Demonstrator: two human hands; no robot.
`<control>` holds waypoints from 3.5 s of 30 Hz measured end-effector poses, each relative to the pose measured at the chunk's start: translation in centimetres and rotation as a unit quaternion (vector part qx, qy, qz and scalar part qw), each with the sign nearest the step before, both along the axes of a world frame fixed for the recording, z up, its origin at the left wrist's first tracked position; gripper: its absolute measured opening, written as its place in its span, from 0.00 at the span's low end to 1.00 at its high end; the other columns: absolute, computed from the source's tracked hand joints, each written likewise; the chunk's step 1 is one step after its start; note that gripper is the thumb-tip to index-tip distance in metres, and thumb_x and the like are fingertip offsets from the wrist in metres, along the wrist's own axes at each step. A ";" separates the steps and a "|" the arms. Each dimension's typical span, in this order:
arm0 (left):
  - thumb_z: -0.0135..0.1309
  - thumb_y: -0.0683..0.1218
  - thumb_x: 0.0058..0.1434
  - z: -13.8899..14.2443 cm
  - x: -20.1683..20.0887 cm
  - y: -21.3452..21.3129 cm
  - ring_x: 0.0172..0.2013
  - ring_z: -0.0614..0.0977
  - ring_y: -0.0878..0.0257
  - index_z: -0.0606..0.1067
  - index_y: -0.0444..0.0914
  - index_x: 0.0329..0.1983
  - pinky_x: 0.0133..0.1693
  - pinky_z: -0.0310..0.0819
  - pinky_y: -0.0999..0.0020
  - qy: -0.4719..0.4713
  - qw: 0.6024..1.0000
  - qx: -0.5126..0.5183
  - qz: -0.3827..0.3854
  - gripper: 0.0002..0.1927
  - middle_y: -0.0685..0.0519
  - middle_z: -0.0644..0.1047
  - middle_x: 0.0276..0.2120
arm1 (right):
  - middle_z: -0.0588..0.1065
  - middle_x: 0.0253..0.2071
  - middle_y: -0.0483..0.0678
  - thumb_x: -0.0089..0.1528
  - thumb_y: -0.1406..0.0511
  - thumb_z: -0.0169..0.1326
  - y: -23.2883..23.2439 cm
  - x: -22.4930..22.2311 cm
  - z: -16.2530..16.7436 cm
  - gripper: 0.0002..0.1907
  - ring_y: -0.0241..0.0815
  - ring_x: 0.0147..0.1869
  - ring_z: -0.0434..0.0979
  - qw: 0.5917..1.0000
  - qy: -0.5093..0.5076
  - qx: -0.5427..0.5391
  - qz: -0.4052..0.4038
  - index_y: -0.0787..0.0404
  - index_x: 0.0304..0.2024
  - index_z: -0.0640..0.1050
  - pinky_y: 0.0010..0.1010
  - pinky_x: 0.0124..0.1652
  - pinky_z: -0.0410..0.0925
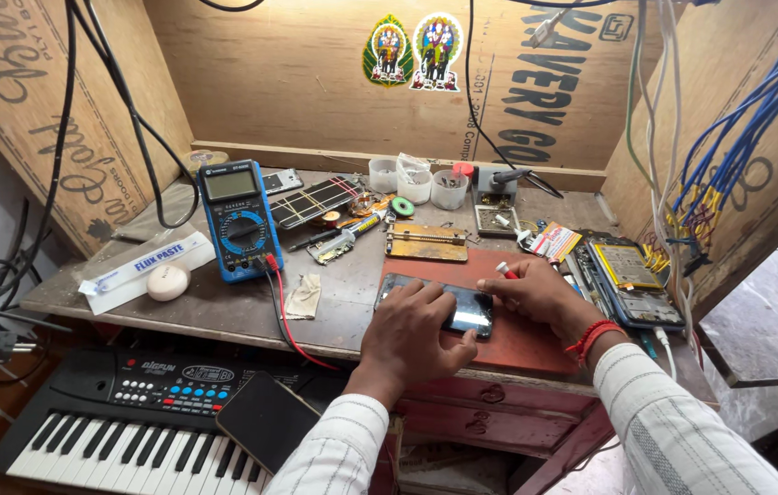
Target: The person works at a repair bench on a disassembled smartphone, prying at its internal components with a screwdriver and repositioning the phone body. They then handle the phone frame, press it together, and continue working on the exposed circuit board with the screwdriver.
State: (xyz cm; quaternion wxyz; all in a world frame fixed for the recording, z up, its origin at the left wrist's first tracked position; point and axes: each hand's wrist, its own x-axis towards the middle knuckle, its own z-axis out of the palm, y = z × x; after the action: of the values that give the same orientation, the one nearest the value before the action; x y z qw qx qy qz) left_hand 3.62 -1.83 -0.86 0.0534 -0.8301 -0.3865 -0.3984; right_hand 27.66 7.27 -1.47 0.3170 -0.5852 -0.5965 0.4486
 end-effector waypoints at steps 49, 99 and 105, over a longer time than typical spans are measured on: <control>0.59 0.53 0.56 -0.5 -0.4 -0.5 0.39 0.76 0.51 0.72 0.37 0.29 0.43 0.71 0.55 0.005 1.000 0.002 -0.008 0.15 0.48 0.74 0.33 | 0.75 0.19 0.46 0.55 0.66 0.68 -1.6 -0.6 -0.5 0.12 0.34 0.20 0.71 0.998 0.062 0.014 0.025 0.63 0.29 0.75 0.28 0.20 0.64; 0.52 0.55 0.59 -1.0 -0.6 0.5 0.55 0.72 0.46 0.65 0.35 0.57 0.57 0.59 0.49 -0.179 0.981 0.004 0.070 0.28 0.42 0.70 0.54 | 0.82 0.48 0.49 0.38 0.50 0.70 -7.7 -1.0 11.2 0.36 0.46 0.56 0.82 0.823 -0.562 -0.053 0.058 0.55 0.48 0.82 0.38 0.54 0.74; 0.52 0.55 0.59 -0.8 -0.6 0.4 0.52 0.72 0.46 0.66 0.36 0.55 0.54 0.61 0.50 -0.172 0.983 -0.003 0.069 0.26 0.43 0.70 0.51 | 0.82 0.51 0.51 0.42 0.43 0.68 -10.0 -0.9 10.6 0.38 0.48 0.59 0.83 0.804 -0.585 -0.102 -0.009 0.58 0.48 0.85 0.40 0.56 0.74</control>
State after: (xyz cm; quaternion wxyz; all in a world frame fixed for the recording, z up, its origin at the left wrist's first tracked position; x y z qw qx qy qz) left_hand 3.03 -1.44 -1.70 0.0111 -0.7206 -0.4471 -0.5298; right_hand 26.77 -2.69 9.18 -0.1497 -0.7712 -0.6140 0.0765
